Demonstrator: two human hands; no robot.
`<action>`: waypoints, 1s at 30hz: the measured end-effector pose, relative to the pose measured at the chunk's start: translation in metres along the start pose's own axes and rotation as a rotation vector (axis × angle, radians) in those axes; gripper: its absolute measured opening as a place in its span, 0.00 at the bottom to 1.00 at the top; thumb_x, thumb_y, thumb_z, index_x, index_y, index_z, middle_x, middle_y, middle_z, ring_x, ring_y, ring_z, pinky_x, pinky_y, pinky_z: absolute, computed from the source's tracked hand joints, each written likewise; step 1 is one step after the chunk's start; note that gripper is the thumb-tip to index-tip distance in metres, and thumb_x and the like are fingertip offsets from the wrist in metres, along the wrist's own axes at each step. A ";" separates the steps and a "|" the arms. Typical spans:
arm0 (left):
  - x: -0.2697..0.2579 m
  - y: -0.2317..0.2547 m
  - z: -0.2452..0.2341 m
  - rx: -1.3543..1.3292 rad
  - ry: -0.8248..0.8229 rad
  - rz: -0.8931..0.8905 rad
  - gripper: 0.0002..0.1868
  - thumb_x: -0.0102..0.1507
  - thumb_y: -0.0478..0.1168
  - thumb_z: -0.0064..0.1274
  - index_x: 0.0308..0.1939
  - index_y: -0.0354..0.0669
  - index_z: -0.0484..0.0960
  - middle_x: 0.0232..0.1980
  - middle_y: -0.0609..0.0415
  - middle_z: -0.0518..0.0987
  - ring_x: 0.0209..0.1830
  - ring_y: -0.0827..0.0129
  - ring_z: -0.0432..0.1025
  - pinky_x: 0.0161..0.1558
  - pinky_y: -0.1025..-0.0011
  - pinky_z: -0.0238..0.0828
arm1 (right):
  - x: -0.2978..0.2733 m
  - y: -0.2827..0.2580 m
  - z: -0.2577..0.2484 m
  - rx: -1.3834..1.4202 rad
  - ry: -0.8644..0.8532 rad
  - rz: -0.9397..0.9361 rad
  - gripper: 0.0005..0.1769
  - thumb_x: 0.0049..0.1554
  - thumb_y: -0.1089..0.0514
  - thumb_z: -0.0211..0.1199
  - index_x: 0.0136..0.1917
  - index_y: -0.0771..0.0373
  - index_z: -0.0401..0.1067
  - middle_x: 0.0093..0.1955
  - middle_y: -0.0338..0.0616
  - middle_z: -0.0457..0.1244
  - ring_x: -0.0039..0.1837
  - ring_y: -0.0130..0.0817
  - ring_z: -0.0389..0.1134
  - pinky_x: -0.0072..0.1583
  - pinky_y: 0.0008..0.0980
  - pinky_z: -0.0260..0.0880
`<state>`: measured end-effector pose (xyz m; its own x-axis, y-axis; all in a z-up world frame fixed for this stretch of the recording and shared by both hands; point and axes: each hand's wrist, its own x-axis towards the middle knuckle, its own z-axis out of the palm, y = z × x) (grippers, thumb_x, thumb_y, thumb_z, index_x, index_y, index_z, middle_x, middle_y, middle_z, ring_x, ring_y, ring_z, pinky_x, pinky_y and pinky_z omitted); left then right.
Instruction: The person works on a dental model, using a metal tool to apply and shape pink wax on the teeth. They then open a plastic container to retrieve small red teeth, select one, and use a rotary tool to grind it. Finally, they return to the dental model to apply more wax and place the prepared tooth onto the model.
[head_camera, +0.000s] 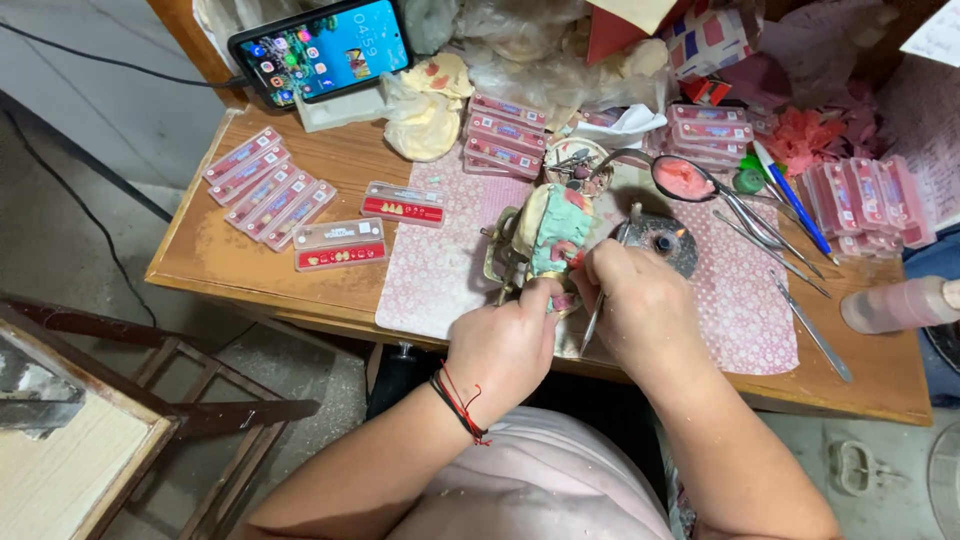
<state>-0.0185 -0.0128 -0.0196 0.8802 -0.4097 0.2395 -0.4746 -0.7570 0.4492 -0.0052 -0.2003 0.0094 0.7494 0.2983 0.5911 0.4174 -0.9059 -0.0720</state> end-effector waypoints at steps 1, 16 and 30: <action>0.000 -0.001 0.001 0.001 0.002 -0.001 0.14 0.65 0.48 0.48 0.54 0.59 0.69 0.19 0.58 0.79 0.22 0.51 0.80 0.29 0.52 0.79 | -0.001 0.000 0.001 0.001 0.001 -0.002 0.18 0.50 0.58 0.75 0.37 0.52 0.64 0.30 0.38 0.63 0.37 0.43 0.69 0.40 0.38 0.70; -0.002 -0.001 0.014 0.057 0.191 0.073 0.15 0.64 0.43 0.54 0.56 0.54 0.77 0.16 0.56 0.76 0.12 0.50 0.72 0.12 0.53 0.61 | 0.027 0.098 -0.075 0.400 0.161 0.473 0.30 0.64 0.73 0.73 0.44 0.57 0.50 0.50 0.48 0.69 0.54 0.35 0.71 0.56 0.35 0.66; -0.001 0.000 0.014 0.014 0.136 0.027 0.17 0.63 0.44 0.55 0.57 0.54 0.77 0.22 0.52 0.82 0.19 0.45 0.76 0.17 0.49 0.64 | 0.033 0.126 -0.057 0.606 0.162 0.547 0.28 0.63 0.67 0.74 0.43 0.51 0.53 0.46 0.38 0.66 0.48 0.23 0.65 0.53 0.29 0.67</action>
<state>-0.0193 -0.0192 -0.0323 0.8591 -0.3580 0.3658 -0.4971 -0.7539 0.4295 0.0431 -0.3222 0.0657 0.8630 -0.2255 0.4522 0.2554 -0.5775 -0.7754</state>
